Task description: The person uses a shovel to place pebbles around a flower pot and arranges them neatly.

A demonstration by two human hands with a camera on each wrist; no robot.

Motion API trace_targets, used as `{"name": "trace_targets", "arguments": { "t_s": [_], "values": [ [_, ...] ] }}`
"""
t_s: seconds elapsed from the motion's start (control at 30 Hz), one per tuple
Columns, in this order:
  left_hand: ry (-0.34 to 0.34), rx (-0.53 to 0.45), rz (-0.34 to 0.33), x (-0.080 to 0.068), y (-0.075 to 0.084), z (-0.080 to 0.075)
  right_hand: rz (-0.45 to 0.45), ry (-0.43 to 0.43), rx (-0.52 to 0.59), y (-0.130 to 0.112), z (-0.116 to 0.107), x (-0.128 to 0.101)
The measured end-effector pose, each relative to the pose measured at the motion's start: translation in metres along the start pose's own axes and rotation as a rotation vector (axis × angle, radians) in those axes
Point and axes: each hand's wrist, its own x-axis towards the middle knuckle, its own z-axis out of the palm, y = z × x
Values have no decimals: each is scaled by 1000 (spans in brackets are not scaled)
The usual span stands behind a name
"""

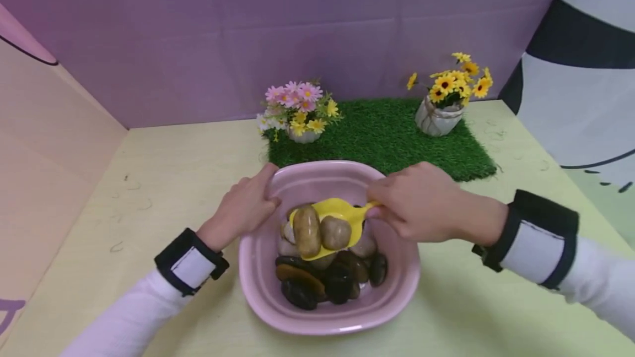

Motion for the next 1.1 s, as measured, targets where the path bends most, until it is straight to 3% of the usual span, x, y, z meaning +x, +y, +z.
{"name": "trace_targets", "arguments": {
  "t_s": [0.2,0.53,1.1],
  "values": [
    [-8,-19,-19,0,1,-1,66,-3,-24,17,-14,-1],
    [-10,-34,-16,-1,-1,2,126,20,-55,44,-17,-10],
    [-10,-43,-1,0,0,1,424,-108,-129,111,-25,-36]
  ]
}}
